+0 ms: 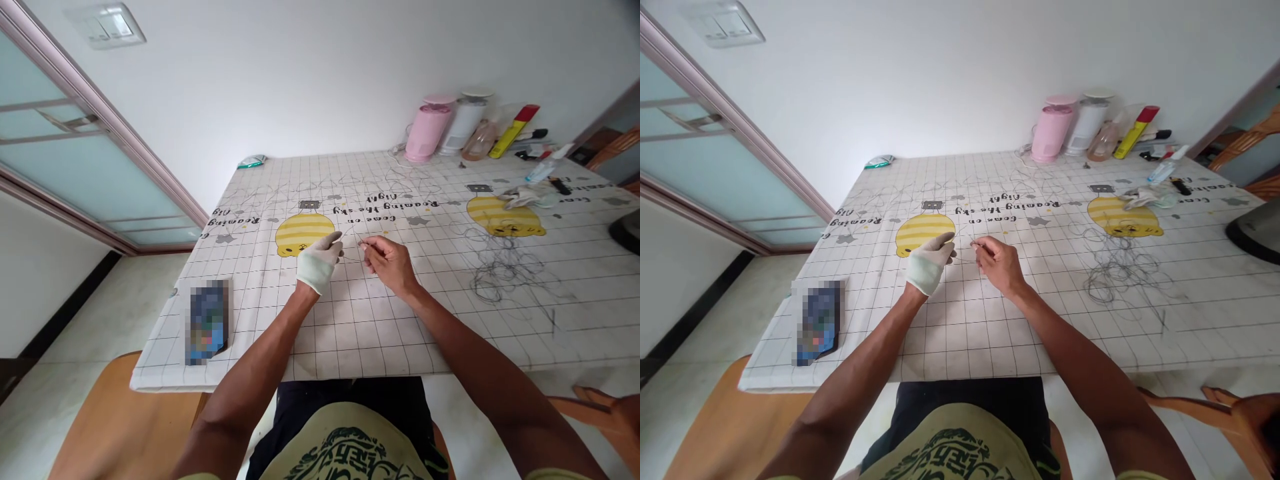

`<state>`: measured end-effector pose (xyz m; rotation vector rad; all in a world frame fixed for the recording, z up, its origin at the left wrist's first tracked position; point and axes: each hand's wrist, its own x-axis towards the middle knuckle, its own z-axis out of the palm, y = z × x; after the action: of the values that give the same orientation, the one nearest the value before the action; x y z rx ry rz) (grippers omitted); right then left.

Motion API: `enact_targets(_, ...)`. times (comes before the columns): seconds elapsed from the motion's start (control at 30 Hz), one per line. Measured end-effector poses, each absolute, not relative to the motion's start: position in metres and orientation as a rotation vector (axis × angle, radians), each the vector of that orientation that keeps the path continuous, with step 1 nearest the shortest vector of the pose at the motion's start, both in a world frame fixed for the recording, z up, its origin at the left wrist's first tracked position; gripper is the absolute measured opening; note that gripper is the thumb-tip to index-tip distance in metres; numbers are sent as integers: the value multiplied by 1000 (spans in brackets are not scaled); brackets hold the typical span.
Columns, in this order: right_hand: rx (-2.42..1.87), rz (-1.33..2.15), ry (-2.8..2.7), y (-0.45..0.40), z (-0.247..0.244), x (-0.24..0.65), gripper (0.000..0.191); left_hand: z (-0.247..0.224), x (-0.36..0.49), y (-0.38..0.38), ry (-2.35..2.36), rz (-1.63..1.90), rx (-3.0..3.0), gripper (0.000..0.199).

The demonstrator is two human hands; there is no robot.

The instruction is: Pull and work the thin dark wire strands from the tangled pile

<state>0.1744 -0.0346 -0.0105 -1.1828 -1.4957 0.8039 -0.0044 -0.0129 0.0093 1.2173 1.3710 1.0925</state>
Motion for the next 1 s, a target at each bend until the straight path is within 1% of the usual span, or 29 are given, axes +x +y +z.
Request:
enact_targets(0.17,-1195,697,-1476,-30,-9,181,32,6,-2,-19,1487,1022,1428,32)
enact_targets(0.3,-1213,624,-1494,-26,-13,185,27,5,3,-22,1522,1021,1502,33)
enact_targets(0.43,-1189,567,-1546,-23,-19,187,26,7,3,-26,1522,1092,1576,38)
enact_targets(0.53,-1168,513,-1588,-22,-22,186,25,4,-1,-31,1483,1061,1667,42)
enact_targets(0.6,-1171,464,-1621,-22,-23,184,25,-1,-6,-34,1462,1036,1733,34)
enact_targets(0.7,-1172,413,-1666,-23,-24,181,25,-7,-14,-39,1432,1038,1860,13)
enact_targets(0.73,-1169,404,-1674,-24,-25,180,26,-8,-17,-40,1440,1011,1933,12)
enact_targets(0.87,-1141,360,-1693,-23,-28,179,27,-1,-18,-49,1634,743,2282,29)
enact_targets(1.0,-1132,332,-1704,-23,-30,179,26,9,-14,-59,1733,510,2392,36)
